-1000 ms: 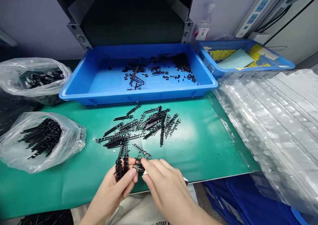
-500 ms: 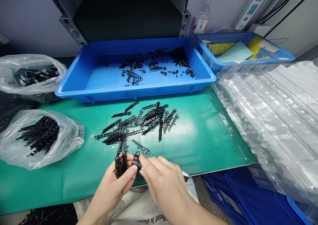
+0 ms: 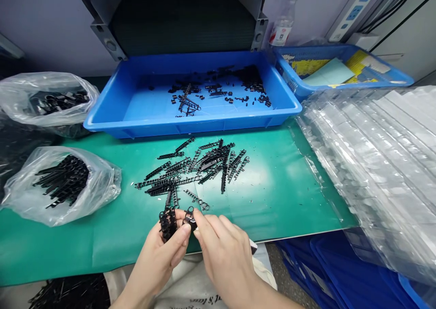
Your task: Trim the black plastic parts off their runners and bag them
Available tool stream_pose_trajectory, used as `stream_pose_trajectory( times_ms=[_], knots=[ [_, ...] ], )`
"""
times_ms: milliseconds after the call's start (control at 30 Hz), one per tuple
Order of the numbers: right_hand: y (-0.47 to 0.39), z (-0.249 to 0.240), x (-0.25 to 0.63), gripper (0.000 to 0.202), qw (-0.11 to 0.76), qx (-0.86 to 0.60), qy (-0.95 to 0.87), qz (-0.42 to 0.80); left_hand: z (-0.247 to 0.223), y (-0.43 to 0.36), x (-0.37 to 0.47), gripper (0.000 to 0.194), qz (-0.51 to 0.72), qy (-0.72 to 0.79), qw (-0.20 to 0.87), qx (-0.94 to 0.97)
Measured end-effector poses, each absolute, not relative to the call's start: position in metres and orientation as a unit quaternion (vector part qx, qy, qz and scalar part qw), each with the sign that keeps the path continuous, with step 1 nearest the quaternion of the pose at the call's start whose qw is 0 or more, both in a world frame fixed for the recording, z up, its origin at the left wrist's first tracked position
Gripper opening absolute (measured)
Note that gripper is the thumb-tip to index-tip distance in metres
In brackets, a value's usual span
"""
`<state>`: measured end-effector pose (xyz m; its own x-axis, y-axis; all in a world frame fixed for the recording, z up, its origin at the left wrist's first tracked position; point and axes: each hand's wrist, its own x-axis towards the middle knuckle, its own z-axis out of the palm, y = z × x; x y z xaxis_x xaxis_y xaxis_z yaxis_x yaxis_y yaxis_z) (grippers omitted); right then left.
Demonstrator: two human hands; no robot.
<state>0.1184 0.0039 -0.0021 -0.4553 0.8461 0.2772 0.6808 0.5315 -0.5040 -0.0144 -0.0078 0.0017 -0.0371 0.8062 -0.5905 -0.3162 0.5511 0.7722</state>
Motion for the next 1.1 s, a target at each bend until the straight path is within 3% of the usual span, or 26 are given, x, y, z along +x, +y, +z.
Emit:
stream_pose_trajectory(
  times_ms=[167,400,667,833,967,1100],
  knots=[
    [0.017,-0.004,0.124,0.033,0.233,-0.514,-0.813,0.141,-0.009,-0.009,-0.021,0.037,0.402,0.576,0.671,0.236],
    [0.035,-0.012,0.119,0.011,0.08,-0.534,-0.832,0.124,-0.005,-0.007,-0.037,0.034,0.457,0.63,0.581,0.238],
    [0.046,0.014,0.147,0.004,0.123,-0.469,-0.805,0.342,0.008,0.006,-0.056,0.013,0.408,0.673,0.389,0.478],
    [0.048,0.027,0.15,0.015,0.135,-0.433,-0.792,0.408,0.008,0.011,-0.048,0.009,0.293,0.567,0.509,0.577],
    [0.049,0.023,0.143,0.023,0.141,-0.45,-0.767,0.435,0.005,0.009,-0.035,0.017,0.254,0.539,0.668,0.445],
    [0.046,0.016,0.138,0.016,0.18,-0.479,-0.735,0.445,0.003,0.007,-0.029,0.019,0.288,0.529,0.733,0.316]
  ],
)
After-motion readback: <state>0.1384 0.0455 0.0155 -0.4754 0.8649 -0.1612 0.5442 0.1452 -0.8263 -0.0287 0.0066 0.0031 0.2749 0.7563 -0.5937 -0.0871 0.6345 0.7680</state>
